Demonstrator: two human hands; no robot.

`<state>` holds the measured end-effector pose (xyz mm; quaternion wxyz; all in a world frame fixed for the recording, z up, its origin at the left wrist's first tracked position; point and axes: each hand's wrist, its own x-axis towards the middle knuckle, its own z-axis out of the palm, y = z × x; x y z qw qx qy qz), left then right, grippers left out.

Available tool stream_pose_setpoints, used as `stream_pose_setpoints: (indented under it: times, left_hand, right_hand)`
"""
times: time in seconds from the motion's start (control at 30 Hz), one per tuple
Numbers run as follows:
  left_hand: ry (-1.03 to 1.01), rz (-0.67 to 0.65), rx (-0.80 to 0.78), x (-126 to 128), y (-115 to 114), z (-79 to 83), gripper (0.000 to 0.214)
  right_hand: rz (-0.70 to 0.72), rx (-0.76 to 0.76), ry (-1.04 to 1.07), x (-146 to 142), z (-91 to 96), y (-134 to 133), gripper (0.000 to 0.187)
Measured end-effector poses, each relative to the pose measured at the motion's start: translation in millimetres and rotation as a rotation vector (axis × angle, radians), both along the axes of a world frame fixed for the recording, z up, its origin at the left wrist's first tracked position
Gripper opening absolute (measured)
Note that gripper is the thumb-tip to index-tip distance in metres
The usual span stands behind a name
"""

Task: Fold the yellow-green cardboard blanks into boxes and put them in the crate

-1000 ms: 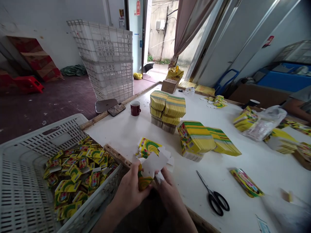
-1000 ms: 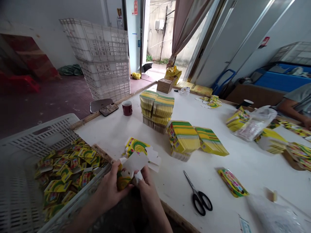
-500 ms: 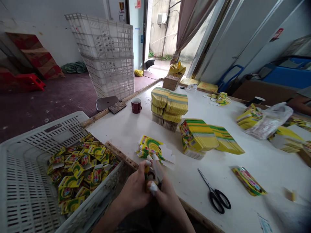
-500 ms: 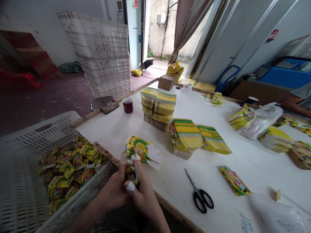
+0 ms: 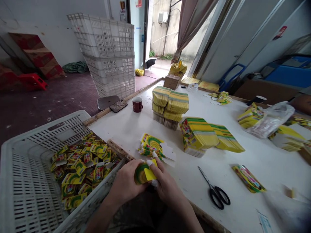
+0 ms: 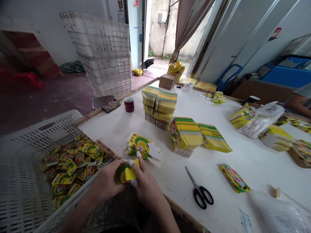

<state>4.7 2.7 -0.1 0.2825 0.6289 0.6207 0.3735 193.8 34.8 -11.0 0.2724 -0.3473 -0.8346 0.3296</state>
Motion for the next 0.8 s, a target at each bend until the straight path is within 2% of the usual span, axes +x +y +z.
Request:
stream_pose_setpoints:
  times: [0.1,0.17,0.23,0.33,0.5,0.63,0.73,0.8]
  left_hand:
    - [0.036,-0.071,-0.024,-3.9,1.2,7.0,0.052]
    - [0.04,-0.098,-0.013,-3.4,2.5,9.1,0.054]
    - [0.035,-0.086,0.012,-1.0,3.8,9.0,0.053]
    - [0.026,-0.029,0.044,2.8,4.7,6.9,0.051]
    - [0.082,-0.055,0.014,5.9,2.9,5.8,0.054]
    - [0.089,-0.03,-0.001,6.5,1.4,1.6,0.054]
    - [-0.123,0.039,-0.016,1.7,2.0,-6.3,0.054]
    - [-0.455,0.229,0.069,-4.9,4.3,-11.2,0.058]
  right_hand:
    - [0.088,-0.044,0.017,8.8,13.2,7.4,0.03]
    - [0.123,-0.073,0.057,11.9,18.9,10.1,0.025]
    - [0.079,-0.105,0.099,10.3,19.2,9.1,0.026]
    - [-0.049,-0.138,0.169,2.1,9.8,3.3,0.031]
    - [-0.049,-0.234,0.296,-8.3,-7.6,-2.4,0.062]
    - [-0.162,-0.221,0.316,-15.8,-9.6,-3.1,0.048]
    - [-0.147,-0.175,0.315,-18.8,-10.7,2.9,0.064]
    - [-0.205,-0.12,0.318,-17.3,-13.4,13.9,0.071]
